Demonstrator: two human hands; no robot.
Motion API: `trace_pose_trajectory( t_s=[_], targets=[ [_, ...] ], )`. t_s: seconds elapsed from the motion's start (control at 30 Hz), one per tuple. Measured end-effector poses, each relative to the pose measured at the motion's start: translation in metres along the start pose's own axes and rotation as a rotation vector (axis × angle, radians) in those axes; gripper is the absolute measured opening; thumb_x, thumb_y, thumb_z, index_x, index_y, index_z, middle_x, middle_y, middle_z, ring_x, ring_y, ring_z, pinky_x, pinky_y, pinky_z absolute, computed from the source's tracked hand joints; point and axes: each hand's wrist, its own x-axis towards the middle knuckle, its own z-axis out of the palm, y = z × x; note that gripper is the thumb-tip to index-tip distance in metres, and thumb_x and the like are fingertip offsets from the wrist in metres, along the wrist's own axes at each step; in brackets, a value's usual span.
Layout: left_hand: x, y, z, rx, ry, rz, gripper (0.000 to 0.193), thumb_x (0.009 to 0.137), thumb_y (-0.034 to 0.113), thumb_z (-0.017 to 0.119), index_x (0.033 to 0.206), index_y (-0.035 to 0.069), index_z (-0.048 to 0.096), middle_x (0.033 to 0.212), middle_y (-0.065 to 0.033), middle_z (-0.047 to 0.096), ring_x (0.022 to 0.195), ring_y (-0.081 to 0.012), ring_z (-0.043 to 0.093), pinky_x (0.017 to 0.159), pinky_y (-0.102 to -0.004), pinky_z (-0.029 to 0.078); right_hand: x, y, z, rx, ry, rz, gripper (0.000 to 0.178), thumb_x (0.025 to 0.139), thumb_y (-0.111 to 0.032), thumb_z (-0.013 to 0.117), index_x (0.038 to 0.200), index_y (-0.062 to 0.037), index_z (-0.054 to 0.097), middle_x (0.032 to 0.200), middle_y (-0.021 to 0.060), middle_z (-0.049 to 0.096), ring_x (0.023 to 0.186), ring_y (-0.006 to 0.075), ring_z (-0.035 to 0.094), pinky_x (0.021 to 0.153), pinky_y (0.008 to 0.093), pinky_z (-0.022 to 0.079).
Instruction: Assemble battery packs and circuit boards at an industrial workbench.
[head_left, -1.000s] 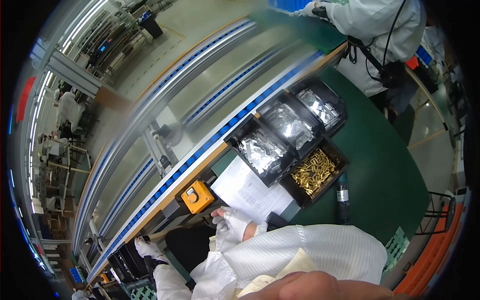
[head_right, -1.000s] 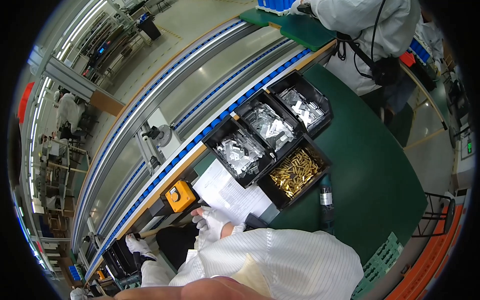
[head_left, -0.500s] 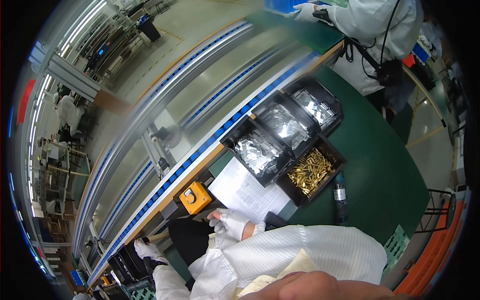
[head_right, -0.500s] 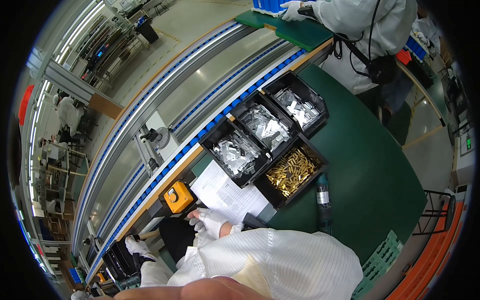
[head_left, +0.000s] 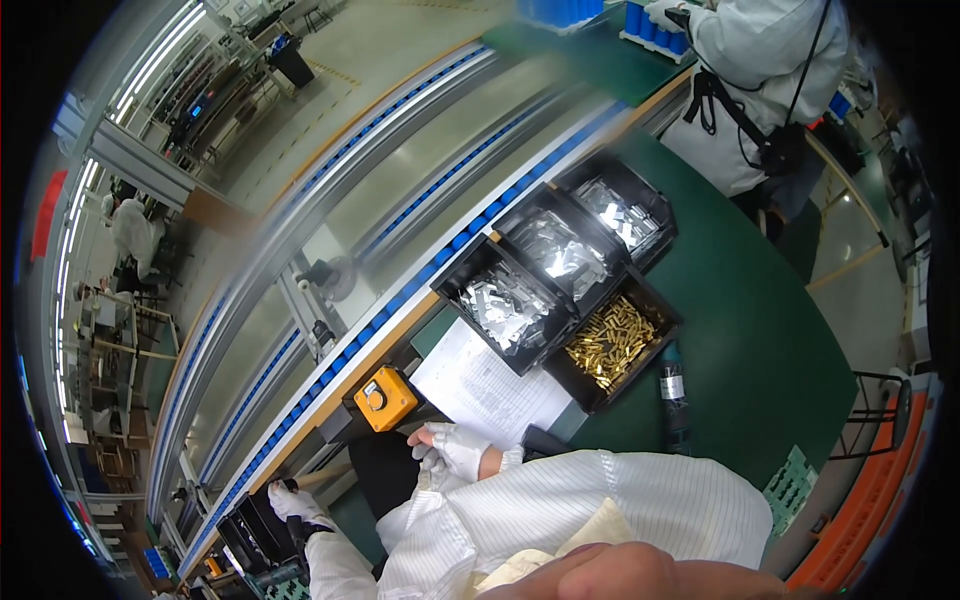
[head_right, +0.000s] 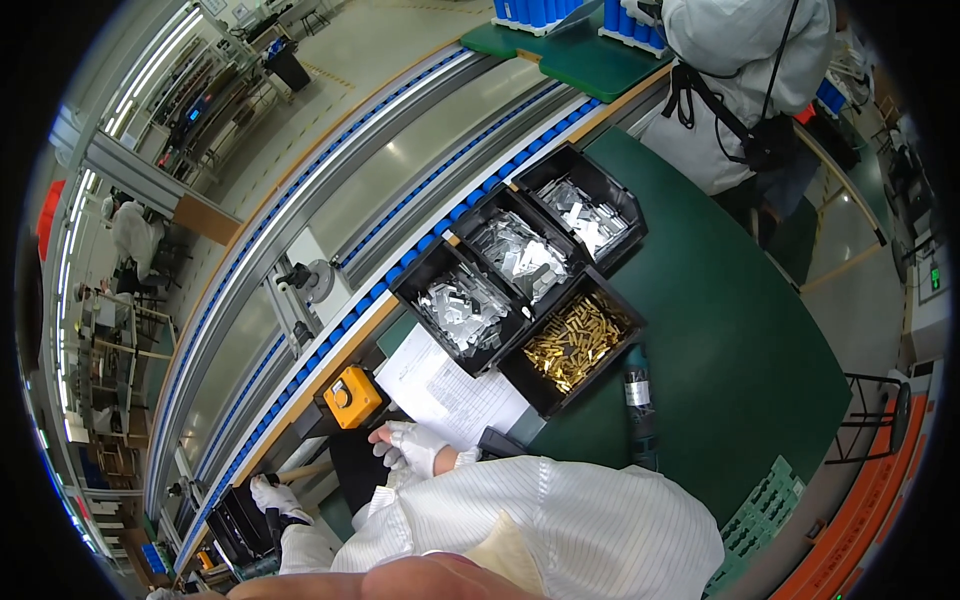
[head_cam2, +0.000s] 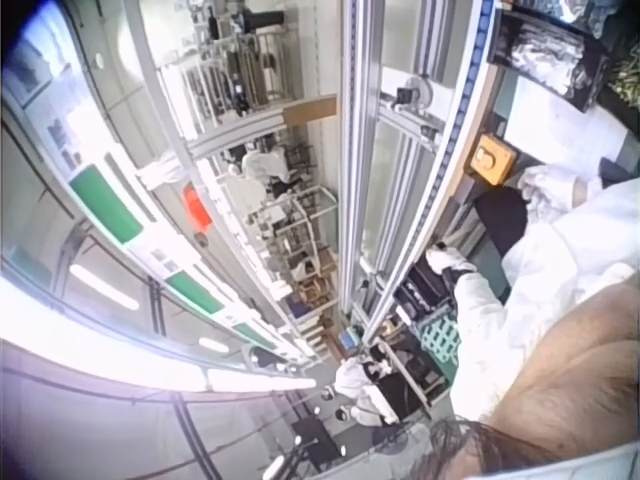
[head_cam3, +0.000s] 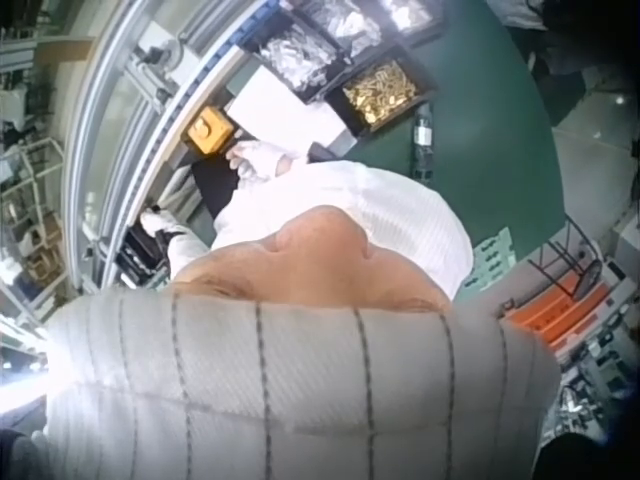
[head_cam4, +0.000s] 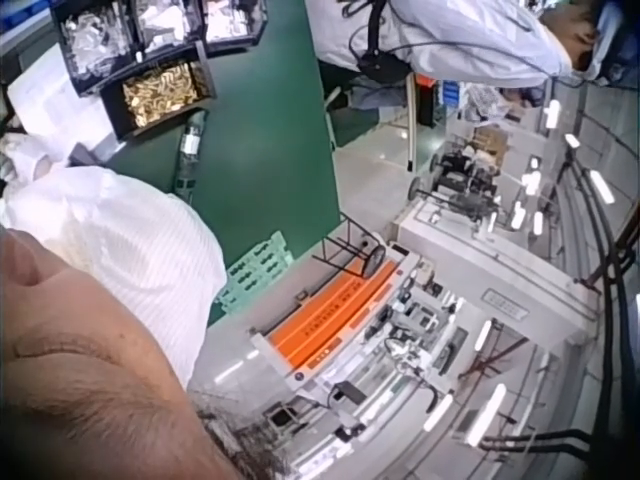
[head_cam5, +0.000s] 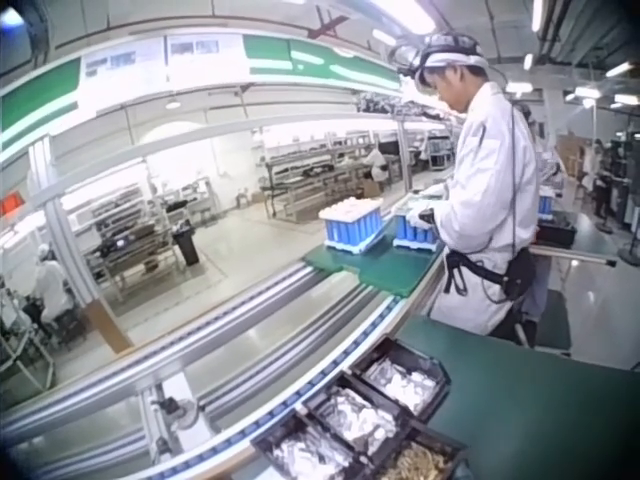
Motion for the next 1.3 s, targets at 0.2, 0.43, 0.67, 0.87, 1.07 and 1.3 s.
trace_pose_trajectory(
  t_s=[0.2, 0.43, 0.67, 0.87, 1.07, 1.3],
  targets=[
    [0.001, 0.002, 0.001, -0.017, 0.007, -0.04, 0.045, 0.068, 0.005, 0.063, 0.111, 0.002, 0.049, 0.108, -0.0152, 0.056, 0.099, -0.0323, 0.055, 0.086, -0.0396, 0.043, 0.0, -0.002, 0.002, -0.005, 0.065, -0.027, 0.027, 0.09, -0.031, 0.051, 0.099, -0.0073, 0.059, 0.079, 0.0016, 0.058, 0.064, 0.008, 0.051, 0.057, 0.0216, 0.042],
    [0.006, -0.01, 0.018, -0.047, 0.191, 0.059, 0.027, 0.085, 0.012, 0.05, 0.111, 0.001, 0.048, 0.106, -0.0191, 0.058, 0.093, -0.0345, 0.057, 0.079, -0.0408, 0.045, 0.0, -0.005, 0.006, 0.014, 0.077, -0.035, 0.026, 0.091, -0.029, 0.051, 0.099, -0.0048, 0.058, 0.078, 0.0029, 0.057, 0.058, 0.0085, 0.049, 0.053, 0.0214, 0.041],
    [0.005, -0.017, 0.026, -0.035, 0.165, 0.134, 0.032, 0.083, 0.01, 0.054, 0.113, 0.001, 0.047, 0.109, -0.0209, 0.056, 0.096, -0.036, 0.057, 0.079, -0.0423, 0.046, 0.005, -0.004, 0.001, -0.015, 0.036, -0.037, 0.026, 0.092, -0.029, 0.049, 0.099, -0.0047, 0.055, 0.076, 0.0039, 0.056, 0.056, 0.0091, 0.047, 0.048, 0.0219, 0.038],
    [0.006, -0.013, 0.023, 0.029, 0.13, 0.174, 0.03, 0.086, 0.015, 0.051, 0.113, 0.001, 0.048, 0.108, -0.0207, 0.057, 0.095, -0.0355, 0.056, 0.081, -0.0417, 0.045, 0.008, -0.005, -0.002, -0.026, 0.033, -0.025, 0.023, 0.093, -0.025, 0.047, 0.101, -0.0061, 0.056, 0.076, 0.0022, 0.058, 0.054, 0.0089, 0.051, 0.045, 0.0206, 0.04],
    [0.009, -0.018, 0.03, -0.071, 0.062, -0.009, 0.03, 0.092, 0.021, 0.04, 0.111, 0.001, 0.051, 0.103, -0.0191, 0.06, 0.094, -0.0353, 0.056, 0.081, -0.0412, 0.045, 0.01, -0.004, -0.003, 0.04, -0.01, -0.009, 0.022, 0.093, -0.025, 0.047, 0.1, -0.0063, 0.056, 0.075, 0.0021, 0.057, 0.053, 0.0084, 0.05, 0.045, 0.02, 0.039],
    [0.009, -0.02, 0.028, -0.034, 0.117, 0.016, 0.039, 0.093, 0.03, 0.035, 0.107, 0.0, 0.056, 0.098, -0.0203, 0.061, 0.092, -0.0349, 0.056, 0.08, -0.0413, 0.044, 0.009, -0.006, 0.0, 0.029, 0.003, -0.009, 0.02, 0.093, -0.025, 0.049, 0.098, -0.0063, 0.055, 0.073, 0.0024, 0.058, 0.051, 0.0082, 0.049, 0.044, 0.0201, 0.039]
  ],
)
